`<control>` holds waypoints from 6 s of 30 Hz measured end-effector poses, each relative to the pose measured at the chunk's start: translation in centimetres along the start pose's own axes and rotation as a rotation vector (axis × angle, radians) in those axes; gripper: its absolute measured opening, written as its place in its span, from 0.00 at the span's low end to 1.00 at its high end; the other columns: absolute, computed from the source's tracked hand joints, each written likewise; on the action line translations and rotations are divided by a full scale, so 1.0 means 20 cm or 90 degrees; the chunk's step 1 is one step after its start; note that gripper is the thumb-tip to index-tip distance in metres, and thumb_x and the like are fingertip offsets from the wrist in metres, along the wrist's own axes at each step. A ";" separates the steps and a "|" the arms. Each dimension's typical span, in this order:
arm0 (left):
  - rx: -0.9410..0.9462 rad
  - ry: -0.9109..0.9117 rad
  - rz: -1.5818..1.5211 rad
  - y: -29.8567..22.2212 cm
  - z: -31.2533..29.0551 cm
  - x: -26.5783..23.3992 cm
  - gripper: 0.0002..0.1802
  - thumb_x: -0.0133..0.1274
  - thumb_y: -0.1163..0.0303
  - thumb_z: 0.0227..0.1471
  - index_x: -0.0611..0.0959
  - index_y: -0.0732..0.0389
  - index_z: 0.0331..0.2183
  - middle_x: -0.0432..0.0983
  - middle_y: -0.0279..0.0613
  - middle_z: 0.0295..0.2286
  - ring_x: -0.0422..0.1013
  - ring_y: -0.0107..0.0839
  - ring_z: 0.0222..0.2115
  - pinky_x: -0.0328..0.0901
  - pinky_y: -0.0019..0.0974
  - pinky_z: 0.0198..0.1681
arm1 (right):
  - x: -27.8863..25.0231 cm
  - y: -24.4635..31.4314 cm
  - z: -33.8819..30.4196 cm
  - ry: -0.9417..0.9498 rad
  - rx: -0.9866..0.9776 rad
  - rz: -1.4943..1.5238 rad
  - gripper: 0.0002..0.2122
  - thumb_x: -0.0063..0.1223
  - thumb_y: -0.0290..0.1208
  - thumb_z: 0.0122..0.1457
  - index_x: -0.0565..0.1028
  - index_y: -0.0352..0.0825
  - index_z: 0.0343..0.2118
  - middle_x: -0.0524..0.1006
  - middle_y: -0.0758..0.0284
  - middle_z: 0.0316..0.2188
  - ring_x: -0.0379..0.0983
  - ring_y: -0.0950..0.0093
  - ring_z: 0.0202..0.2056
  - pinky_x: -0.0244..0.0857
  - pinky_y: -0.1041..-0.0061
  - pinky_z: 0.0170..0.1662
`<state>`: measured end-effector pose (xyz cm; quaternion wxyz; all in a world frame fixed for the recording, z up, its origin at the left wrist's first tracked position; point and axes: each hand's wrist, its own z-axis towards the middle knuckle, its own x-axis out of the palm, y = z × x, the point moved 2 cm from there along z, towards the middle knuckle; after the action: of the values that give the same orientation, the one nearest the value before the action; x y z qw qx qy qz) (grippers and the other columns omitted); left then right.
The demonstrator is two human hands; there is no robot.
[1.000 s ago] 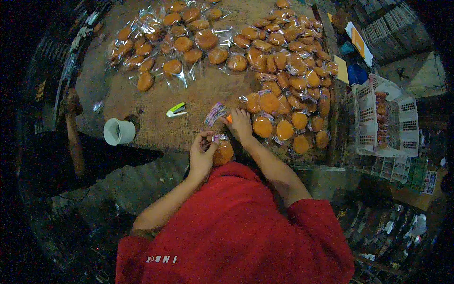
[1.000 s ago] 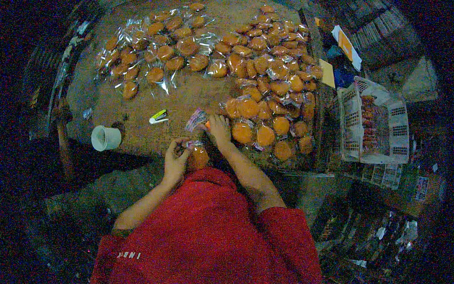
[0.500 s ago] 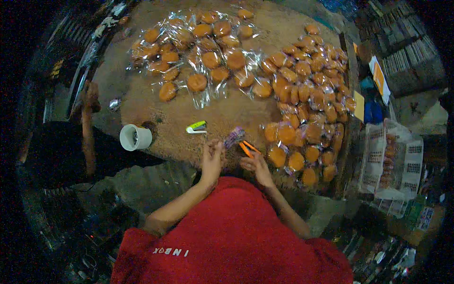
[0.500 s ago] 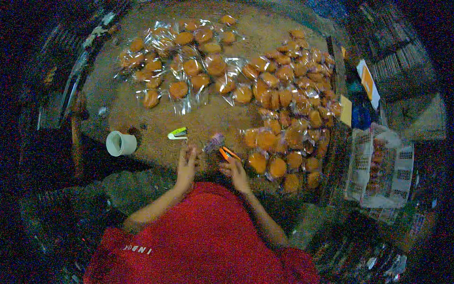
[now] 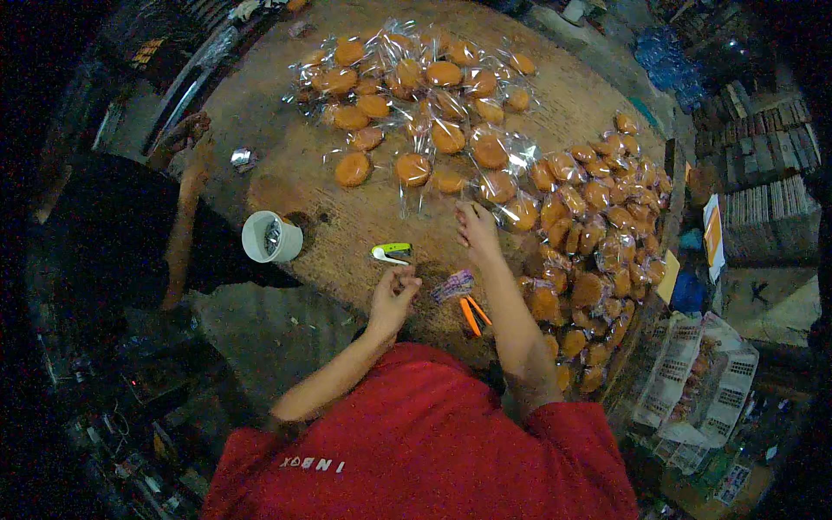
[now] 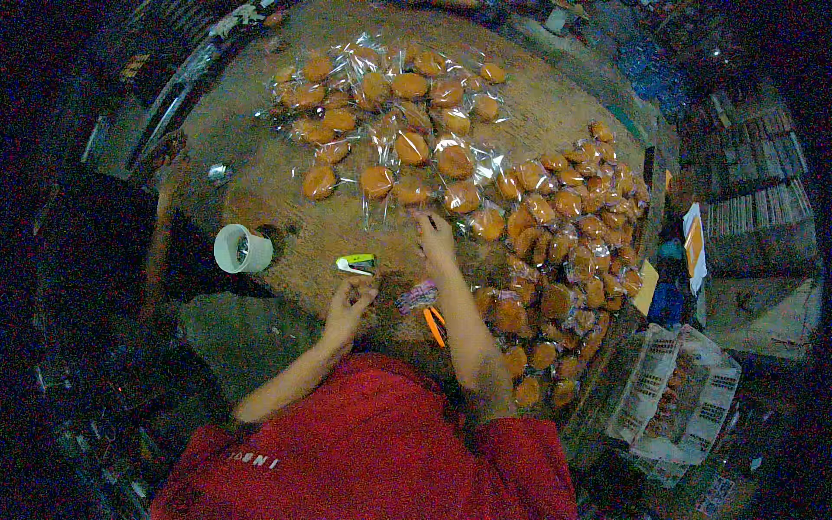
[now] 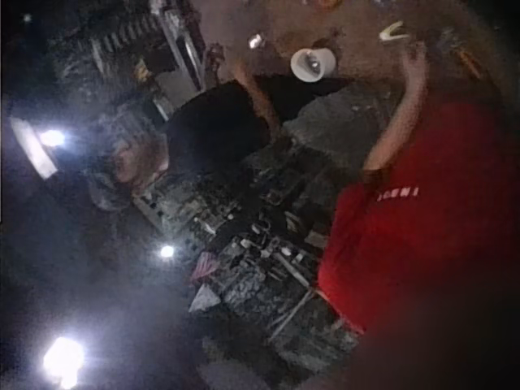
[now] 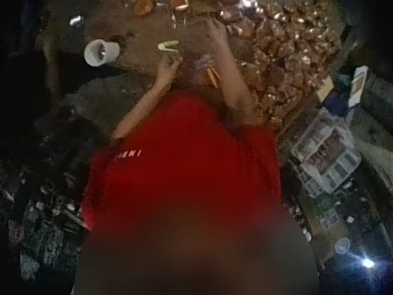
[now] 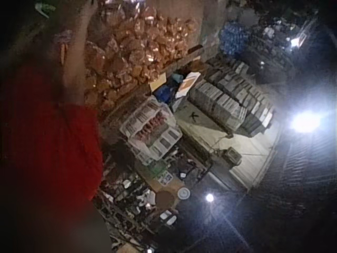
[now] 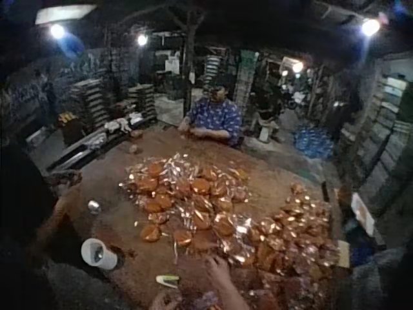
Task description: The person places round buns into clear plastic bags, seals each bag with a handheld stapler, and stacks the sealed packages on the table. The person then gathers the sealed buns and places them into a white plastic crate.
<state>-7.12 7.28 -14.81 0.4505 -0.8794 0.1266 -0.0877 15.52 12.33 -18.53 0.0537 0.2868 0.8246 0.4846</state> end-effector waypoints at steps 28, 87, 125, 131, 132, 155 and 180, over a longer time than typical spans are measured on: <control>0.410 0.063 0.227 -0.39 -0.39 0.13 0.32 0.33 0.55 0.72 0.85 0.71 0.40 0.84 0.49 0.34 0.77 0.27 0.34 0.70 0.35 0.42 | 0.02 0.08 -1.15 -0.280 -0.484 -0.193 0.12 0.44 0.33 0.71 0.69 0.32 0.30 0.67 0.71 0.25 0.61 0.79 0.29 0.60 0.79 0.35; 0.263 0.253 0.016 -0.48 -0.32 0.28 0.08 0.56 0.70 0.61 0.83 0.65 0.34 0.79 0.35 0.31 0.73 0.22 0.33 0.69 0.30 0.41 | 0.04 0.22 -1.11 -0.218 -0.557 -0.284 0.10 0.55 0.26 0.62 0.76 0.31 0.46 0.79 0.58 0.39 0.76 0.58 0.43 0.69 0.66 0.50; -0.091 0.039 -0.225 0.32 0.01 0.00 0.22 0.64 0.80 0.49 0.69 0.61 0.40 0.79 0.46 0.32 0.78 0.34 0.33 0.75 0.38 0.36 | -0.16 -0.38 -0.71 0.168 -0.220 -0.460 0.14 0.56 0.38 0.64 0.81 0.32 0.45 0.83 0.59 0.43 0.80 0.65 0.45 0.70 0.70 0.52; -0.197 0.111 -0.178 0.40 0.00 -0.01 0.16 0.64 0.80 0.49 0.72 0.59 0.35 0.77 0.42 0.30 0.77 0.32 0.31 0.75 0.37 0.31 | -0.20 -0.55 -0.81 0.154 -0.144 -0.336 0.16 0.59 0.37 0.62 0.81 0.31 0.46 0.83 0.63 0.42 0.79 0.71 0.43 0.69 0.72 0.51; -0.229 0.111 -0.163 0.42 0.00 -0.01 0.16 0.64 0.80 0.49 0.73 0.59 0.35 0.77 0.41 0.30 0.77 0.32 0.31 0.75 0.37 0.31 | -0.22 -0.60 -0.80 0.146 -0.116 -0.293 0.16 0.60 0.37 0.62 0.81 0.30 0.46 0.83 0.64 0.41 0.78 0.73 0.43 0.69 0.73 0.51; 0.083 0.145 0.156 0.33 -0.05 0.07 0.14 0.70 0.75 0.45 0.78 0.60 0.31 0.78 0.35 0.29 0.73 0.25 0.31 0.70 0.32 0.37 | -0.41 -0.63 -0.73 -0.185 -0.206 -0.289 0.18 0.56 0.38 0.63 0.69 0.32 0.48 0.73 0.60 0.40 0.71 0.68 0.41 0.64 0.73 0.46; 0.016 0.184 0.031 0.39 0.01 0.11 0.21 0.61 0.83 0.49 0.73 0.61 0.44 0.76 0.38 0.32 0.74 0.28 0.35 0.72 0.34 0.42 | -0.32 -0.70 -0.55 -0.293 -0.413 -0.720 0.20 0.61 0.44 0.60 0.72 0.28 0.39 0.73 0.50 0.40 0.70 0.49 0.42 0.66 0.57 0.45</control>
<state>-6.14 2.43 -21.26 0.4405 -0.8486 0.2103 -0.2040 10.94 -4.59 -25.70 0.5549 -0.1219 0.6285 0.5312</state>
